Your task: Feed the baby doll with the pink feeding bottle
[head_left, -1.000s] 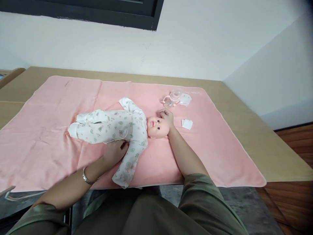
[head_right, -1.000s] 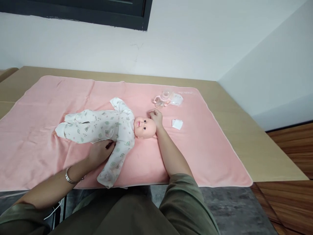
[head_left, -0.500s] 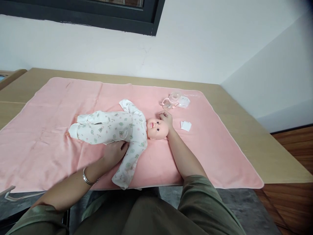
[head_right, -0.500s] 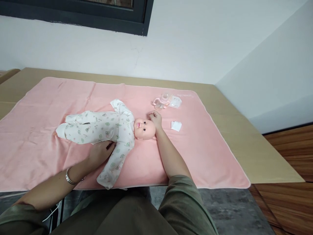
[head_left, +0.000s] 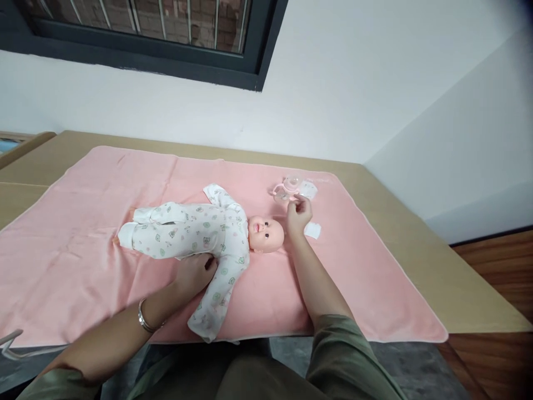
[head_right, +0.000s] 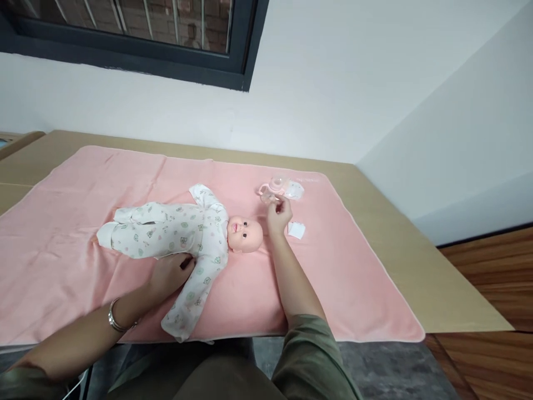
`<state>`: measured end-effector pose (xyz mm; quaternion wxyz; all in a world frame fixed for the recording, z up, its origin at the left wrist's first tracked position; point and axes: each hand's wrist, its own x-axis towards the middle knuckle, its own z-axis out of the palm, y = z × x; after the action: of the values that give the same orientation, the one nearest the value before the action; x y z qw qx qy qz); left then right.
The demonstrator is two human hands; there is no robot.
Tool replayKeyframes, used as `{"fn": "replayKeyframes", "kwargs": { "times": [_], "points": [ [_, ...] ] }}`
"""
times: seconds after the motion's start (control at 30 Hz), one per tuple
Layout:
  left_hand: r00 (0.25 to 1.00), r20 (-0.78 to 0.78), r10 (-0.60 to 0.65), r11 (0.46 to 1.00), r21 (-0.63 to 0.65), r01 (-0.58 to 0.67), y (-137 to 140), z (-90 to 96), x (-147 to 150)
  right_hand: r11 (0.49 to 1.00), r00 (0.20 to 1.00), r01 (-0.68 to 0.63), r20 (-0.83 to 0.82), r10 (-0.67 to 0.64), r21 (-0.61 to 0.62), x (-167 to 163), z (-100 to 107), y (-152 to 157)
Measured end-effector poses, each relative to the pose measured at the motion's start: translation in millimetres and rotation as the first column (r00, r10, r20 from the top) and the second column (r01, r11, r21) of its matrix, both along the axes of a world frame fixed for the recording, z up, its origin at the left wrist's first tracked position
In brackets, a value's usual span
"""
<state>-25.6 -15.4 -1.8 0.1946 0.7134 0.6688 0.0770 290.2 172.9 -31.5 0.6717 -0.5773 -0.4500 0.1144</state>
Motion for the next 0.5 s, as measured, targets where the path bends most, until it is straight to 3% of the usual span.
{"fn": "replayKeyframes", "kwargs": {
  "times": [0.13,0.3,0.5],
  "points": [
    [0.999,0.029,-0.019,1.0,0.01,0.019,0,-3.2,-2,0.995,0.989,0.08,0.117,-0.086,0.053,17,17,27],
    [0.998,0.059,-0.024,1.0,0.005,0.024,-2,-5.7,-4,0.998,0.997,-0.011,0.081,0.016,-0.06,16,26,68],
    [0.996,0.091,-0.022,1.0,-0.012,0.023,-2,-4.9,-4,0.968,0.991,0.127,0.074,-0.114,-0.215,4,21,90]
  ]
}}
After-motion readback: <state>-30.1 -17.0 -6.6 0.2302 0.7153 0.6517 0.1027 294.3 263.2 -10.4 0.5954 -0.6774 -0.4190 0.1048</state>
